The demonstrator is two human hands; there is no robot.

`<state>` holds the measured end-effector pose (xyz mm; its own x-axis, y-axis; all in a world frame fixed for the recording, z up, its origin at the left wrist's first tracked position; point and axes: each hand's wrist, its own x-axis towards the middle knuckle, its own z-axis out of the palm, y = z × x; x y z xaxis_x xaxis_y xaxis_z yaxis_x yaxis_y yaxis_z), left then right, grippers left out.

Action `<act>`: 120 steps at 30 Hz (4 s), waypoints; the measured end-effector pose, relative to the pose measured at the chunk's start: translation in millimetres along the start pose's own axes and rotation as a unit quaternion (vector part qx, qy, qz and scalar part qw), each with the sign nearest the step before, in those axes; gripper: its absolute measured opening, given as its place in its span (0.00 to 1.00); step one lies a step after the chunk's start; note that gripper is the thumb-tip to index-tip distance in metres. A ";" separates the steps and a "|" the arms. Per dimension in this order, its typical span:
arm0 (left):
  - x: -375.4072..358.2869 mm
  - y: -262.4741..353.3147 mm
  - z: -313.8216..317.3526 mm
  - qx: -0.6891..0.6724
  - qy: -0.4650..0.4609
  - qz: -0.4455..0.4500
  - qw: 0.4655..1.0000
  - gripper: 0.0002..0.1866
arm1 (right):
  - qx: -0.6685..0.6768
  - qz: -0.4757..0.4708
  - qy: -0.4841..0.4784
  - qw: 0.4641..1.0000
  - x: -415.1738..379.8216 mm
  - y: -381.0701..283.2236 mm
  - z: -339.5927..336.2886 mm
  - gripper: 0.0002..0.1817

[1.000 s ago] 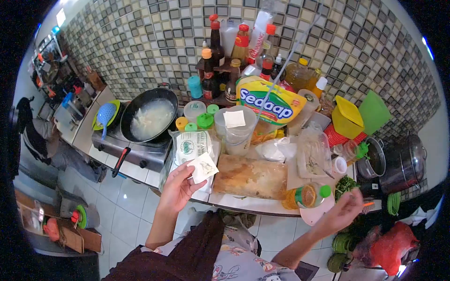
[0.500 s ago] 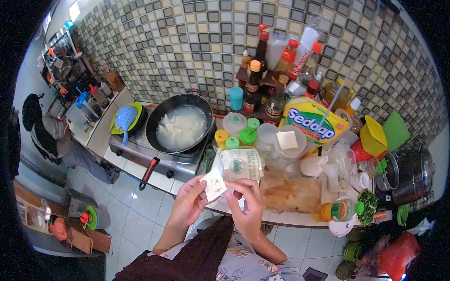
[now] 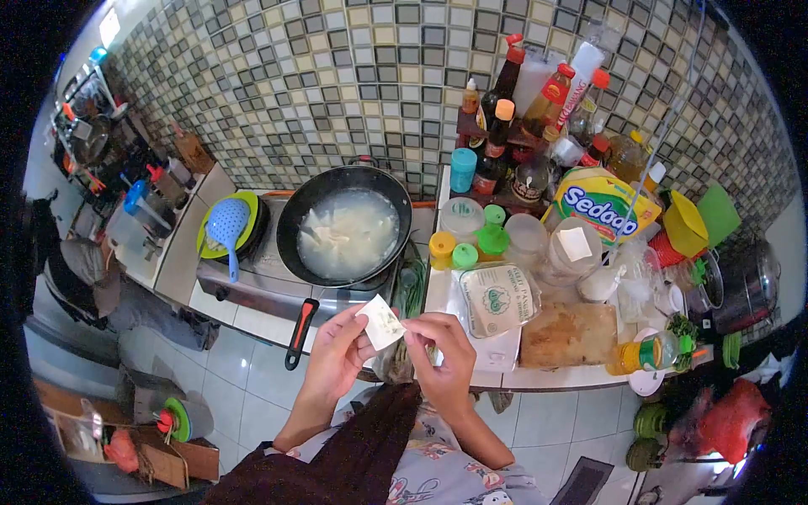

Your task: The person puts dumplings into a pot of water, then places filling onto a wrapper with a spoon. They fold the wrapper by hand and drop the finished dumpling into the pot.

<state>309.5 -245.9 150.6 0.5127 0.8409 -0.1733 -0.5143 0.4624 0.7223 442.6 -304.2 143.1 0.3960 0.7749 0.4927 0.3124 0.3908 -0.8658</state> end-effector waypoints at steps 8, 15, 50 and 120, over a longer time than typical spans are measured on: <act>0.3 15.8 -26.4 -0.081 -0.018 -0.075 0.994 0.18 | -0.015 0.011 0.010 1.000 -8.5 9.5 26.0 0.06; -7.3 12.9 -34.6 -0.038 -0.127 -0.040 0.990 0.26 | 0.215 0.243 0.076 0.943 -10.9 7.8 35.5 0.03; -8.7 -25.3 -40.0 -0.037 0.044 0.063 0.996 0.10 | -0.160 0.003 0.053 0.986 -35.2 -12.9 55.4 0.12; -5.1 -30.2 -44.4 0.174 -0.043 0.121 0.976 0.11 | -0.103 0.132 -0.078 0.983 -9.5 -23.1 15.6 0.07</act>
<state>292.0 -251.6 99.9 0.4690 0.8800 0.0758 -0.3695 0.1175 0.9218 418.1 -312.8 157.1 0.3537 0.9091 0.2200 0.3911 0.0699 -0.9177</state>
